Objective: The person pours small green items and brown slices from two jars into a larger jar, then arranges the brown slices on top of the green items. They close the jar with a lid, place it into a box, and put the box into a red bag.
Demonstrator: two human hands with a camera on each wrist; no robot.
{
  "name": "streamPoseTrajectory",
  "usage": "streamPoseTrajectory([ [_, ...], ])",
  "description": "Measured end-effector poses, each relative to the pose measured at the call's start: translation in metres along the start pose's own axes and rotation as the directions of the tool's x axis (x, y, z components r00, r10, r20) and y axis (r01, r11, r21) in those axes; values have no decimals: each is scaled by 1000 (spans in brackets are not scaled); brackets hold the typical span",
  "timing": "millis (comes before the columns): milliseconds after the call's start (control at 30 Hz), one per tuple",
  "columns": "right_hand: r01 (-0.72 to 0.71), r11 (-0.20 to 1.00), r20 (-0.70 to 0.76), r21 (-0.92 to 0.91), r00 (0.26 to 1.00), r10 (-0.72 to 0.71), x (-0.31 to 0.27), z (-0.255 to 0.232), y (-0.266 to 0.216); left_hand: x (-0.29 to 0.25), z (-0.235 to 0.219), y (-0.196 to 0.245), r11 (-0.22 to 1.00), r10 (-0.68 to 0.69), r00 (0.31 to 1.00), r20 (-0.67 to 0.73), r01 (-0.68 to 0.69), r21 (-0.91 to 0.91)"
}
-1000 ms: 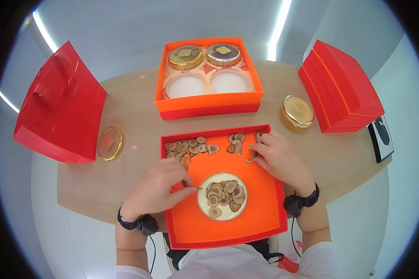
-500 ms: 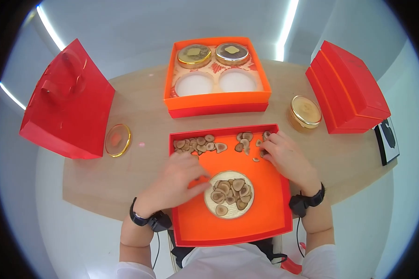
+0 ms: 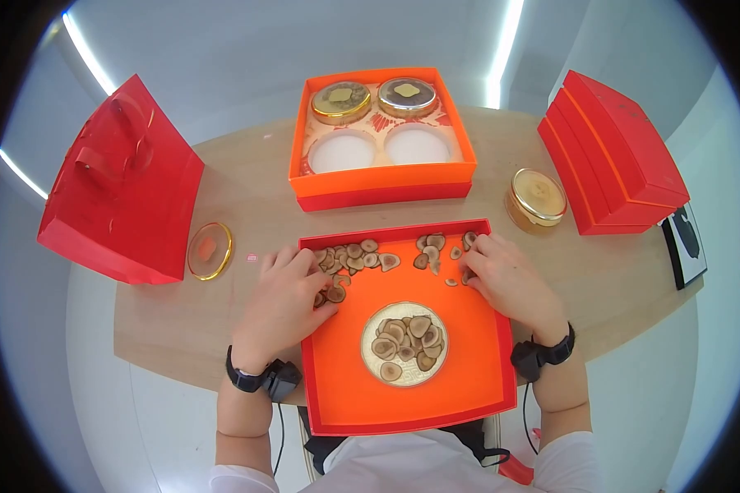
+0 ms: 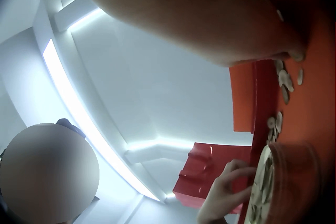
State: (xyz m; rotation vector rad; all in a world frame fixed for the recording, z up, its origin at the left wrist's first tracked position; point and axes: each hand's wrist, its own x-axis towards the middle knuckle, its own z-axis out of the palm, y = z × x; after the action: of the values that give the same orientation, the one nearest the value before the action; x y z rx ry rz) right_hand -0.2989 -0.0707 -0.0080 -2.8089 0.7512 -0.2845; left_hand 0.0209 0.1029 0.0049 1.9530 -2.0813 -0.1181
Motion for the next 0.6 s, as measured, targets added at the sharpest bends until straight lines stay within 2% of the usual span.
streamPoseTrajectory([
  [200,70,990,-79,126,995,-60,0,-28,-12,5,12,-4,999,29,1000,-8,-29,-16],
  [267,140,953,-75,267,989,-124,-3,-35,-22,5,12,-5,998,43,999,-8,-43,-43],
  [400,273,855,-37,442,957,-287,-3,-23,-37,6,15,-8,995,74,995,-65,-78,-55],
  [467,312,828,-21,467,940,-342,-2,-14,-42,6,17,-9,997,72,993,-95,-75,-25],
  [600,320,800,32,507,921,-388,-2,-3,-42,8,14,-6,999,36,988,-151,-37,-4],
])
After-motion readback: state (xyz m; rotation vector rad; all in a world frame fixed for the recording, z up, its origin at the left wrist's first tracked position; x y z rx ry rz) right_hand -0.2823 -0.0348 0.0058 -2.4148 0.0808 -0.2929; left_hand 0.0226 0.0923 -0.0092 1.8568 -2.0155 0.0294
